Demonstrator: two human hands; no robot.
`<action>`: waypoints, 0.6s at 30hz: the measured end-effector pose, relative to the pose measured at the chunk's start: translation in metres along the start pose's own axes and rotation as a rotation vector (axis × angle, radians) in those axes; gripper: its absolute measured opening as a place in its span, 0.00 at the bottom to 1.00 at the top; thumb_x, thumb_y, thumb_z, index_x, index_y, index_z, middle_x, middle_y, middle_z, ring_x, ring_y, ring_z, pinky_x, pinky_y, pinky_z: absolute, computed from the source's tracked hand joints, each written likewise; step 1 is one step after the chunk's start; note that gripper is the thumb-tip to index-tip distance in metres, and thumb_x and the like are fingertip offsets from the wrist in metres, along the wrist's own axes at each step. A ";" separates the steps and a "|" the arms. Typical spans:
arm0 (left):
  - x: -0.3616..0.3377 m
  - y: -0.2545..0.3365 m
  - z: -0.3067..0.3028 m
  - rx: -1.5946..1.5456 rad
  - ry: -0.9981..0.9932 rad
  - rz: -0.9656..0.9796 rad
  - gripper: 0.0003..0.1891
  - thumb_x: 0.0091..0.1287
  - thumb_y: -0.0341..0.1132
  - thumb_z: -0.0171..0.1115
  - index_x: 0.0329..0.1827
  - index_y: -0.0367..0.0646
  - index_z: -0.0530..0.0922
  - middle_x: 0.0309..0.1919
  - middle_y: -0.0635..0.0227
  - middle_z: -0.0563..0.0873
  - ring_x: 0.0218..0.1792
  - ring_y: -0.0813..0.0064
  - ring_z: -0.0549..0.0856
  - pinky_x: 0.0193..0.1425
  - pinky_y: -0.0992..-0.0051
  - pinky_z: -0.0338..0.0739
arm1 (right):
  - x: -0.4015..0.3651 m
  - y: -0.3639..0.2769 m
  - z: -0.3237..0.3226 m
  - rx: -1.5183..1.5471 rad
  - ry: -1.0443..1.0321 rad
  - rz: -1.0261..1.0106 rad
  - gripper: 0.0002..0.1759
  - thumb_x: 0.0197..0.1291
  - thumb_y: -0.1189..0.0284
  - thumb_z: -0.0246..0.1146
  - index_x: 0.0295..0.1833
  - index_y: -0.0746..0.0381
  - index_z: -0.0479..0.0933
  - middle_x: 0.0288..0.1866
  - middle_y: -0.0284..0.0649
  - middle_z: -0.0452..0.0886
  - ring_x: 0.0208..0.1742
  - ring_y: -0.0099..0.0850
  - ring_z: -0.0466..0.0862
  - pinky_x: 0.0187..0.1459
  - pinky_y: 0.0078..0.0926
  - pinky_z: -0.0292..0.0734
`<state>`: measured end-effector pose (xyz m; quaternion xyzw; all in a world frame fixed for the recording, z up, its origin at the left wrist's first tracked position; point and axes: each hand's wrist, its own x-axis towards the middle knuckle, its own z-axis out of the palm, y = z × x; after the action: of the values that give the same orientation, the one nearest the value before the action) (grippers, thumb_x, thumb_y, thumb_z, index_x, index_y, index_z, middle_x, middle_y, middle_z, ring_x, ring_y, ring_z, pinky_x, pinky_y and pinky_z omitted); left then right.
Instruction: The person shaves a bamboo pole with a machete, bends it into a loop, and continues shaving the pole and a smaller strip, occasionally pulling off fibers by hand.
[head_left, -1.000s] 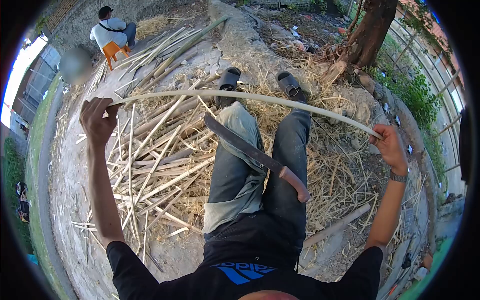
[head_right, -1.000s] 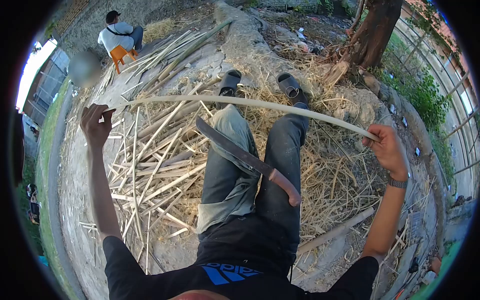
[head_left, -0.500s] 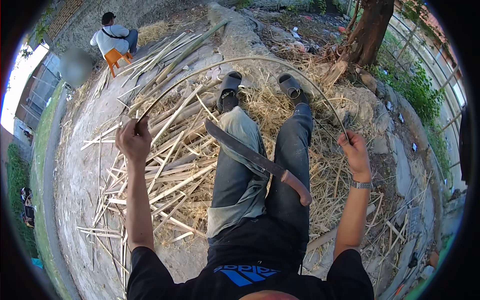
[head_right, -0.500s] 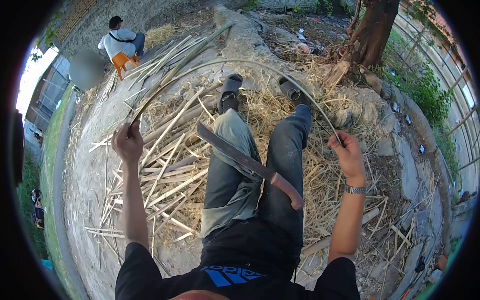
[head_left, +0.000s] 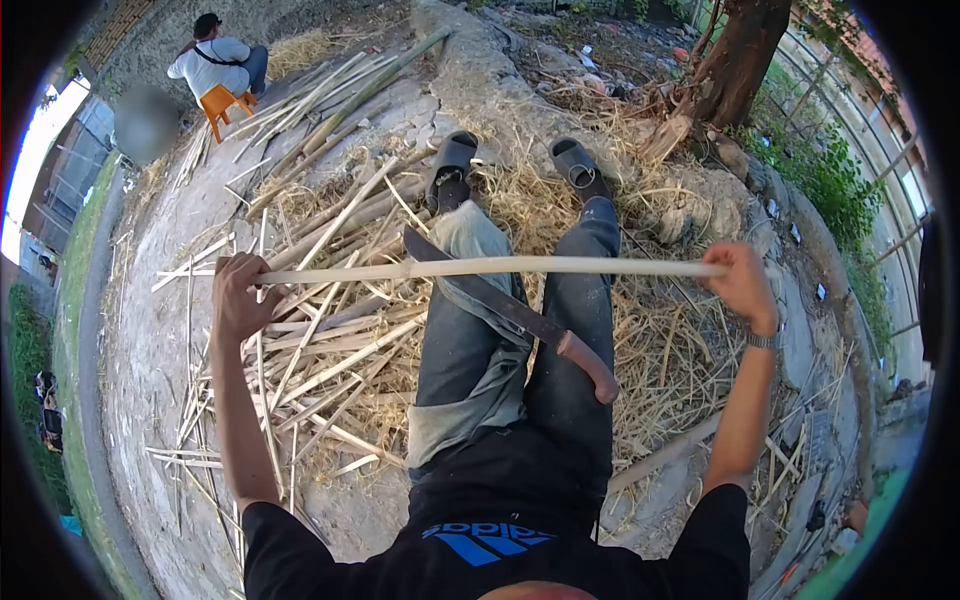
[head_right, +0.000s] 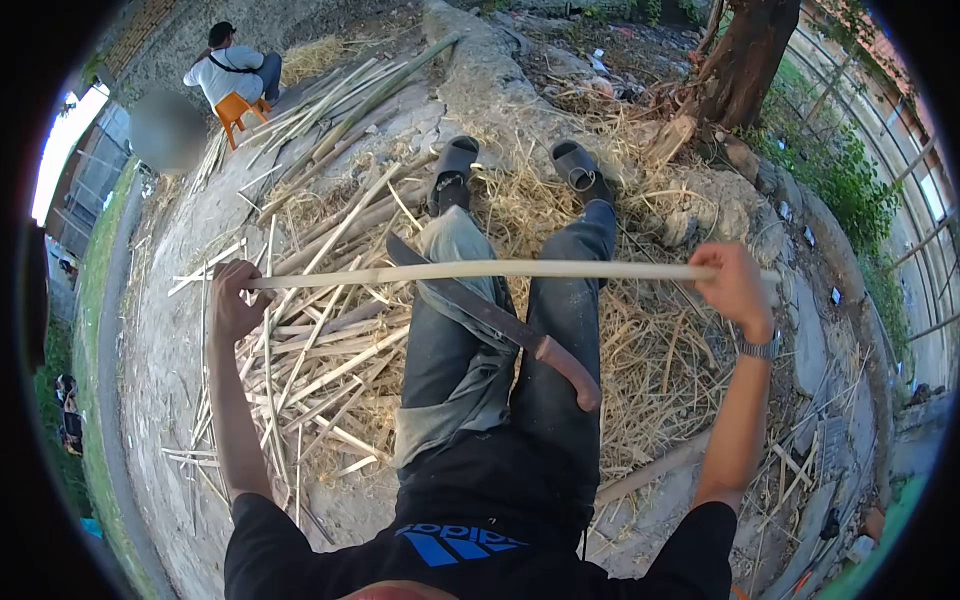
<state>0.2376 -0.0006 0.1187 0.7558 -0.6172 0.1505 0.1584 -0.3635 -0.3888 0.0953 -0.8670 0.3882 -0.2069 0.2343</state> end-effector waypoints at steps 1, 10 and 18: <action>-0.001 0.001 -0.003 -0.060 -0.074 0.051 0.27 0.60 0.57 0.74 0.28 0.39 0.77 0.25 0.61 0.79 0.31 0.60 0.79 0.46 0.61 0.68 | 0.006 0.001 -0.008 -0.082 0.077 -0.053 0.07 0.54 0.76 0.77 0.35 0.64 0.84 0.28 0.37 0.85 0.32 0.30 0.86 0.40 0.30 0.79; -0.031 0.046 0.039 -0.510 -0.147 -0.516 0.19 0.74 0.42 0.71 0.29 0.37 0.79 0.18 0.80 0.71 0.22 0.86 0.63 0.26 0.74 0.55 | -0.011 -0.105 0.076 0.045 0.435 0.057 0.31 0.54 0.62 0.80 0.60 0.62 0.77 0.54 0.45 0.81 0.52 0.42 0.84 0.53 0.41 0.80; -0.059 0.105 0.096 -0.800 -0.187 -0.572 0.19 0.77 0.44 0.67 0.38 0.34 0.83 0.21 0.80 0.73 0.25 0.86 0.65 0.28 0.76 0.57 | -0.070 -0.131 0.185 -0.057 -0.056 -0.230 0.23 0.60 0.70 0.74 0.57 0.67 0.76 0.46 0.50 0.84 0.43 0.49 0.85 0.46 0.45 0.79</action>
<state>0.1263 -0.0092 0.0127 0.7851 -0.4062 -0.2160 0.4147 -0.2312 -0.2121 0.0089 -0.9175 0.2852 -0.1970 0.1950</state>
